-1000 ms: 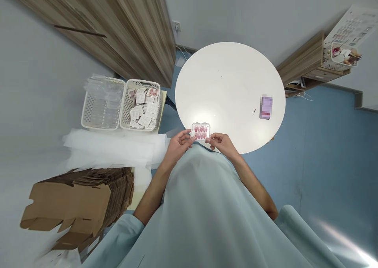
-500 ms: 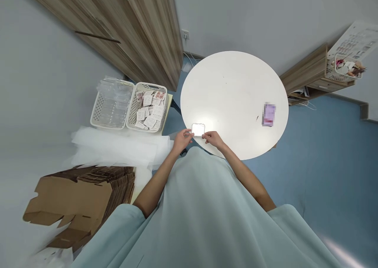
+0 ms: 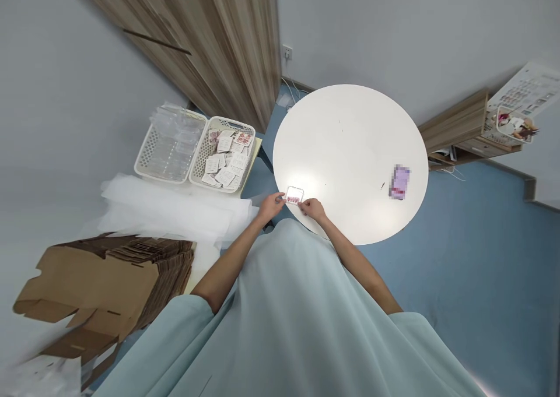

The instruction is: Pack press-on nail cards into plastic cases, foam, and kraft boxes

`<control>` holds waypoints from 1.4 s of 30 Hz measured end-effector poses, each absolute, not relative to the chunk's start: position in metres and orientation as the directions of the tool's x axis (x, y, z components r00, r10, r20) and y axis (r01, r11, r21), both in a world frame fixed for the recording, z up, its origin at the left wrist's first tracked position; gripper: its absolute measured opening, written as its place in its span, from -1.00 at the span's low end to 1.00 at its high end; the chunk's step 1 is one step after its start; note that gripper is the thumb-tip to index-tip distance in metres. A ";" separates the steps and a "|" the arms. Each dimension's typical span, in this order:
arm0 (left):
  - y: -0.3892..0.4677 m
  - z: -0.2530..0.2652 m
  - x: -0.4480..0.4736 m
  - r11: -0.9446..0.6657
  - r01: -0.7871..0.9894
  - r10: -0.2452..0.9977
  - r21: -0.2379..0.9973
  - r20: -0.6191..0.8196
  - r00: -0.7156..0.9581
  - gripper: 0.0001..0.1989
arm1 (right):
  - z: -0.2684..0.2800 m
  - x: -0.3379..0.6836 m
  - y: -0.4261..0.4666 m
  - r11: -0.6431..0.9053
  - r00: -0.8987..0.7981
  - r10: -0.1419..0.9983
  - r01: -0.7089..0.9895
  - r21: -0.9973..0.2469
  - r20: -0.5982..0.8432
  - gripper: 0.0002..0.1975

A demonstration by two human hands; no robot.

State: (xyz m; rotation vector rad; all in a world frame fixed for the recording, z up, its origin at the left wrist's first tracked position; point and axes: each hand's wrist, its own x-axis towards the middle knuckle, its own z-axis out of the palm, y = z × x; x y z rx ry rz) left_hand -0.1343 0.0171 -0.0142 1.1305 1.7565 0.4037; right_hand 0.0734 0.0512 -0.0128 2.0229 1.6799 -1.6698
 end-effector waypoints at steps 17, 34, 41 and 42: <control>-0.073 0.024 -0.271 0.633 0.401 0.755 0.662 -0.415 -0.508 -0.58 | 0.053 -0.043 0.048 -0.071 -0.469 0.711 0.694 -0.717 -0.524 -0.69; -0.099 -0.022 -0.365 0.637 0.664 0.769 0.392 -0.392 -0.505 -0.70 | 0.065 -0.162 0.007 0.057 -0.533 0.665 0.734 -0.676 -0.523 -0.81; -0.109 -0.007 -0.367 0.620 0.626 0.784 0.473 -0.355 -0.509 -0.61 | 0.066 -0.174 -0.002 0.122 -0.569 0.645 0.735 -0.667 -0.509 -0.83; -0.112 -0.001 -0.366 0.615 0.612 0.787 0.496 -0.337 -0.518 -0.61 | 0.067 -0.177 -0.002 0.147 -0.587 0.652 0.719 -0.679 -0.480 -0.82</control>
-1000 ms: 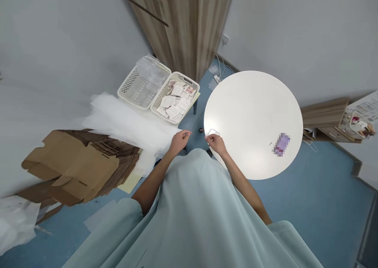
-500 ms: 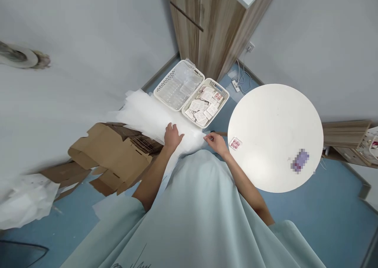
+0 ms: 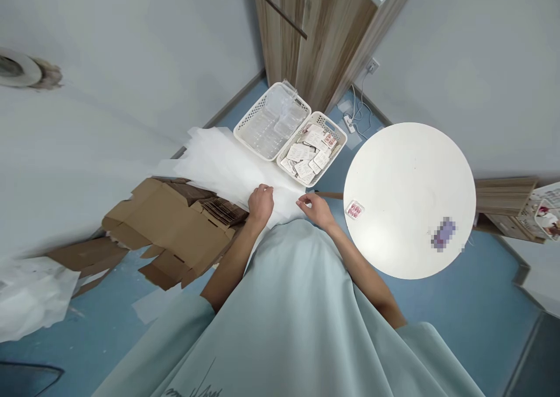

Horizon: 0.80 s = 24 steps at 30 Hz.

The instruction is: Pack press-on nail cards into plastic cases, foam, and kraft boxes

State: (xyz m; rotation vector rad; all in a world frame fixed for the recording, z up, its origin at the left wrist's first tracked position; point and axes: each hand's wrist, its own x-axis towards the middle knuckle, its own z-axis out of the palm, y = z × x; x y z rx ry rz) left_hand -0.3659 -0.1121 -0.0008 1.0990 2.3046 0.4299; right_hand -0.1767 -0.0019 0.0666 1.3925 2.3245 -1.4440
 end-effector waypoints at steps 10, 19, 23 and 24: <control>-0.133 0.081 -0.331 0.453 0.492 0.808 0.743 -0.110 -0.578 -0.72 | 0.096 -0.209 0.008 0.443 -0.809 0.552 0.490 -0.751 -0.202 -0.65; -0.104 0.109 -0.297 0.270 0.428 0.839 0.862 0.007 -0.544 -0.67 | 0.138 -0.148 0.029 0.447 -0.779 0.620 0.444 -0.777 -0.088 -0.72; -0.084 0.107 -0.265 0.257 0.527 0.833 0.810 0.091 -0.546 -0.47 | 0.150 -0.097 0.044 0.351 -0.640 0.766 0.499 -0.792 -0.064 -0.69; -0.079 0.105 -0.255 0.271 0.543 0.824 0.794 0.101 -0.558 -0.39 | 0.151 -0.082 0.049 0.324 -0.601 0.797 0.503 -0.801 -0.056 -0.68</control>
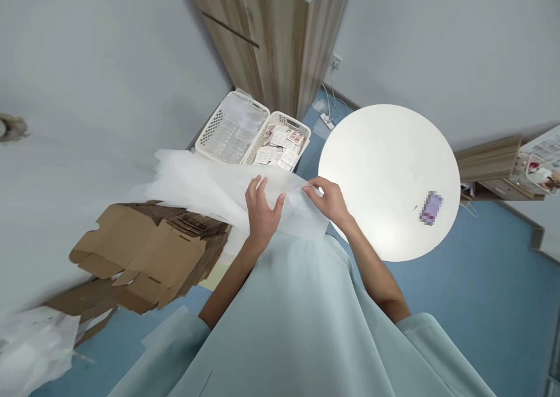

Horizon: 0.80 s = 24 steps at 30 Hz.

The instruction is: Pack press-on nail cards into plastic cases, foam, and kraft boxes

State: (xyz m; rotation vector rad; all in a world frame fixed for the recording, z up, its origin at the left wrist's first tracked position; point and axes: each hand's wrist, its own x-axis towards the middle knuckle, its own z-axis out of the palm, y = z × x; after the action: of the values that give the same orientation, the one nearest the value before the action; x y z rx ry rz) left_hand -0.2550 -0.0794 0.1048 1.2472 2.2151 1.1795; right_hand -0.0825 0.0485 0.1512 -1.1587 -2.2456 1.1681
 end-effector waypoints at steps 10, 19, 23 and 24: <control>-0.030 0.076 -0.145 0.555 -0.071 0.664 0.829 -0.492 -0.563 0.00 | 0.142 0.079 0.080 0.042 -0.183 0.982 0.476 -0.878 -0.052 -0.68; 0.044 0.056 -0.049 0.519 -0.087 0.809 0.850 -0.522 -0.271 -0.48 | 0.100 0.204 0.082 -0.161 0.084 0.987 0.401 -0.902 -0.139 -0.64; 0.084 0.041 -0.013 0.524 0.060 0.836 0.850 -0.499 -0.227 -0.51 | 0.080 0.247 0.070 -0.204 0.176 0.973 0.375 -0.904 -0.146 -0.61; 0.093 0.039 -0.005 0.516 0.069 0.843 0.854 -0.492 -0.217 -0.51 | 0.076 0.255 0.066 -0.215 0.196 0.969 0.379 -0.900 -0.149 -0.60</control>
State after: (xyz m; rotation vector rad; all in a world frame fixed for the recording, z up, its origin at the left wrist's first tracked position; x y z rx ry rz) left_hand -0.0050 0.0928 0.0387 0.7890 1.6454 0.8692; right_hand 0.2549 0.0658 0.0760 -1.7244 -1.2763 0.9977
